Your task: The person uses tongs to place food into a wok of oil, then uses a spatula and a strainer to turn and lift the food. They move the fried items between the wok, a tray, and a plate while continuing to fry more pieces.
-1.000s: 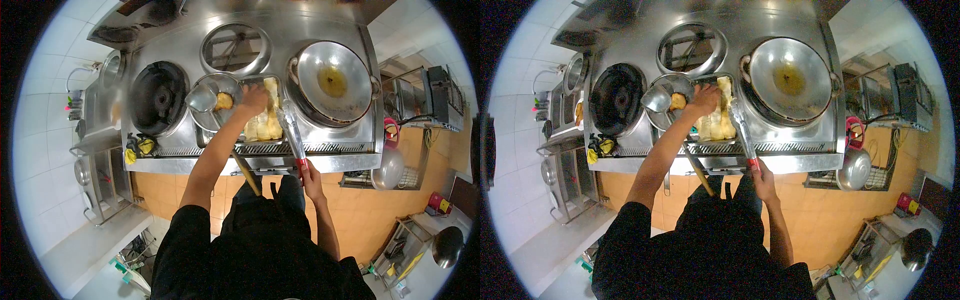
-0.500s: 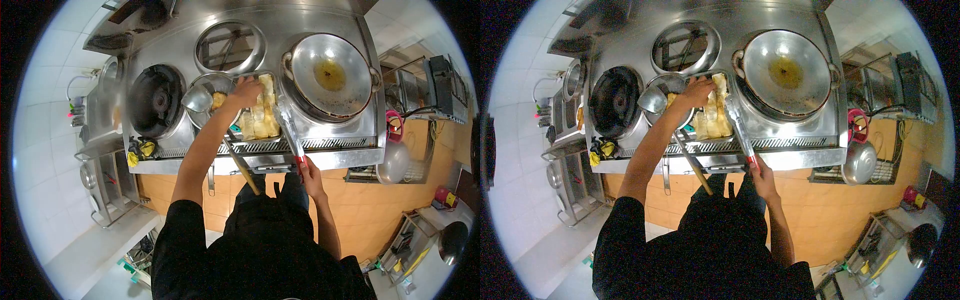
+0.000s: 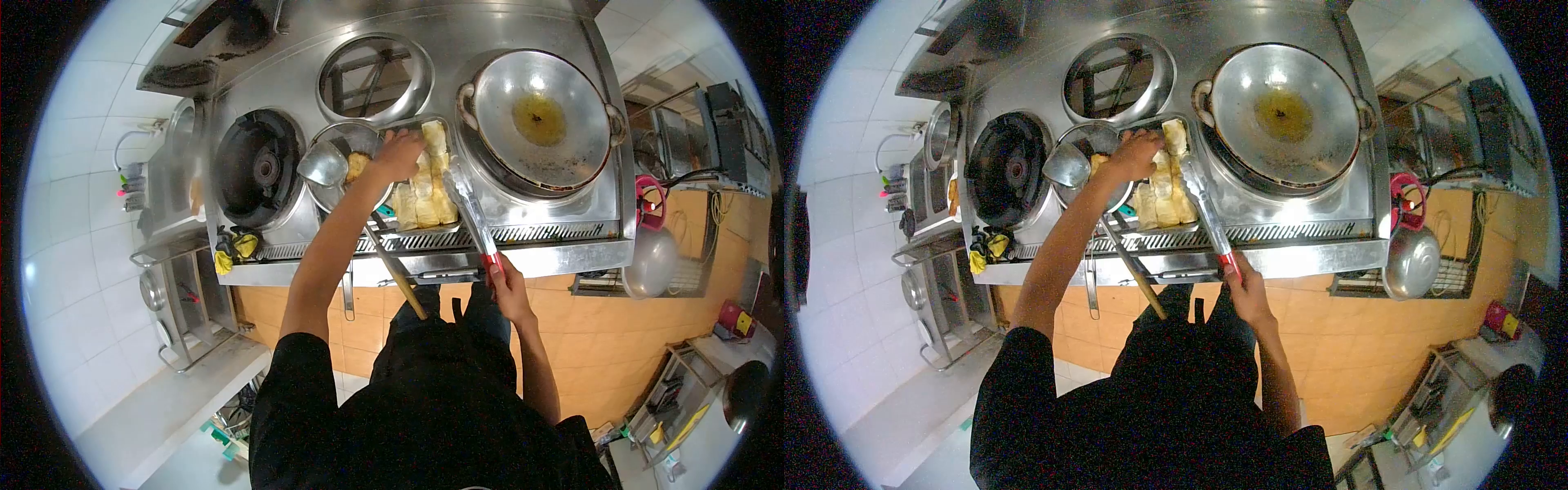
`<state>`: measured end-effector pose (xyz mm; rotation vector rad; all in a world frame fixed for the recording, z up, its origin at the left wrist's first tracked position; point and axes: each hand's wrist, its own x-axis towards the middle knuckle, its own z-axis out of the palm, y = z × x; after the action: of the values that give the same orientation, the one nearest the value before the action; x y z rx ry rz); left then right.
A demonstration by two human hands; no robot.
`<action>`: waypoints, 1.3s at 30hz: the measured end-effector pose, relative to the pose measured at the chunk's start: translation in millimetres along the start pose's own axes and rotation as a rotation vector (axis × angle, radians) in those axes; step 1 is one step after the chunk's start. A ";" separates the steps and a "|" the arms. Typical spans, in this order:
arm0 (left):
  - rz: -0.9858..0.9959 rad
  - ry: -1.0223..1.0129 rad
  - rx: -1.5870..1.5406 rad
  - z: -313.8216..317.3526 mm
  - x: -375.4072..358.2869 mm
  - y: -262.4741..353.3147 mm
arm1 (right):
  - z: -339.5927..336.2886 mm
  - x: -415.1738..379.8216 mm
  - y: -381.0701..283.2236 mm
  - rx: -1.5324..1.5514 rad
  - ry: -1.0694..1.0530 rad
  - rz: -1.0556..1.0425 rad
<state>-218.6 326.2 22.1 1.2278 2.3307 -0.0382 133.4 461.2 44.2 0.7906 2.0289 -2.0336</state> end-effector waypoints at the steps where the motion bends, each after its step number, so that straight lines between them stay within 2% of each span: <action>1: 0.009 0.009 0.018 0.3 -1.2 0.9 | -0.6 1.1 -0.5 0.000 0.005 -0.022; 9: -0.082 0.038 0.061 -0.5 -7.1 13.3 | -7.1 6.4 -6.8 0.014 0.005 0.019; 11: -0.079 0.109 0.035 12.8 -1.7 4.3 | -12.6 7.4 -11.3 0.037 -0.061 0.100; 15: -0.144 0.069 -0.049 11.3 -2.9 1.6 | -18.9 11.2 -11.8 -0.007 -0.070 0.047; 17: -0.123 0.274 0.014 23.3 -7.3 -2.0 | -22.8 10.4 -19.1 0.004 -0.068 0.076; 18: -0.127 0.272 0.013 19.7 -12.1 2.3 | -25.5 10.8 -13.5 0.004 -0.072 0.078; 20: -0.071 0.390 -0.020 7.8 -27.8 18.6 | -33.3 9.4 3.3 -0.047 -0.144 0.107; 21: -0.074 0.386 -0.023 10.1 -34.5 23.9 | -35.0 8.0 1.0 -0.047 -0.147 0.112; 23: 0.132 0.261 0.046 13.4 -45.4 32.2 | -38.9 4.8 -4.5 -0.030 -0.162 0.095; 24: 0.133 0.260 0.042 21.5 -46.1 29.7 | -38.6 3.4 -7.6 -0.031 -0.161 0.099; 26: 0.222 0.318 0.181 38.3 -47.3 25.1 | -36.8 -0.5 -13.6 -0.019 -0.112 0.075; 30: 0.363 0.368 0.255 40.1 -47.9 17.3 | -25.8 -8.7 -18.3 0.018 -0.052 0.122; 33: 0.452 0.383 0.259 34.4 -46.3 13.1 | -11.9 -15.5 -13.7 0.034 -0.035 0.037; 35: 0.512 0.287 0.281 30.4 -46.3 10.9 | -0.6 -22.9 -22.3 0.106 0.003 0.121; 39: 0.620 0.285 0.390 31.4 -48.4 4.7 | 17.2 -34.7 -19.6 0.107 0.056 0.158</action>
<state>-179.3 284.0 17.0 2.2339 2.1159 -0.1147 149.3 437.3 76.7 1.0047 1.8328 -2.0661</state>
